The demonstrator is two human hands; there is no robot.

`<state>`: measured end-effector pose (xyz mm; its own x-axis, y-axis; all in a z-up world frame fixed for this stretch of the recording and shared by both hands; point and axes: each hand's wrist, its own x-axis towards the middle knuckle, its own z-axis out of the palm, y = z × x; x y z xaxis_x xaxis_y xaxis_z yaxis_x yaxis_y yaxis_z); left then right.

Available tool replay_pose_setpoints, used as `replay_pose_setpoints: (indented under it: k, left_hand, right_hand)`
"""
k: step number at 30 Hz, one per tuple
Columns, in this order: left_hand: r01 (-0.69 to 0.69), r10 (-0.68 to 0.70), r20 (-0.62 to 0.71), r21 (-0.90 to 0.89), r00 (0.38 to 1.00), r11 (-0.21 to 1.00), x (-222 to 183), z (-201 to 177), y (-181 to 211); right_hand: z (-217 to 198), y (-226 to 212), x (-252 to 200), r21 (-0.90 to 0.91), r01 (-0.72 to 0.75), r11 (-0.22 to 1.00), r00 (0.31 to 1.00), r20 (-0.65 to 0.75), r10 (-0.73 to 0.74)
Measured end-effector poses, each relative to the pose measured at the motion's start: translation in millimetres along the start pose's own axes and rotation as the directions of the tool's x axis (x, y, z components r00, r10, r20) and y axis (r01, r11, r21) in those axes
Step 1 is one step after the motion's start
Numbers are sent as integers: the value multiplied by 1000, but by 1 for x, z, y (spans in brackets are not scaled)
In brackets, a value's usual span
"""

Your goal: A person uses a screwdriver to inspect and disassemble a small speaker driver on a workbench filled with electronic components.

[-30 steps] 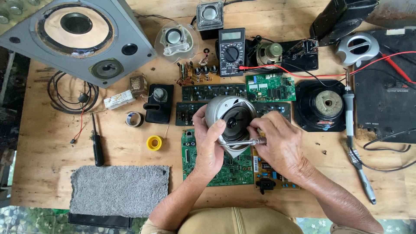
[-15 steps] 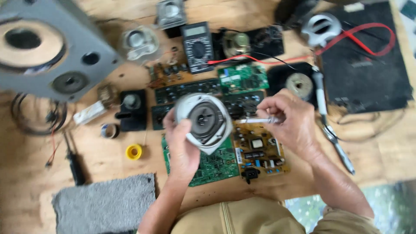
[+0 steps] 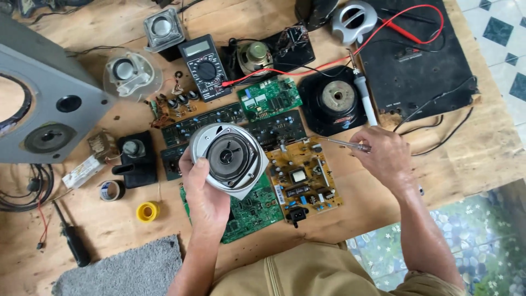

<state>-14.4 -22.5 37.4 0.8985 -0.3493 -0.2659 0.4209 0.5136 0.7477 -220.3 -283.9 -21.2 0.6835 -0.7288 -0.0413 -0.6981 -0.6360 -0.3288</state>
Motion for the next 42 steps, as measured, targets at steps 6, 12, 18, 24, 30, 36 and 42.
replay_pose_setpoints:
  k: [6,12,18,24,30,36,42]
  left_hand:
    - [23,-23,-2,16,1000,1000,0,-2,-1]
    - [42,-42,13,7,999,999,2,-7,-3]
    - [51,-51,20,-8,999,999,1,-4,-4]
    - [80,-85,78,59,993,995,2,4,-5]
    - [55,-54,203,-2,978,998,4,-2,-4]
    - [-20,40,189,-105,981,994,11,-18,-2]
    - [109,-103,42,-163,994,981,14,-20,-7]
  right_hand:
    - [7,-2,0,-36,-110,993,992,63,112]
    - [-3,-1,1,125,-88,988,995,56,81]
    - [-29,-11,-6,478,31,878,993,-118,29]
    - [-47,-63,-14,606,40,795,997,23,-68]
    - [-40,-64,-8,717,102,690,969,87,-232]
    - [-52,-38,-24,406,290,867,931,-328,-158]
    - [1,41,-45,-93,168,981,920,-343,-190]
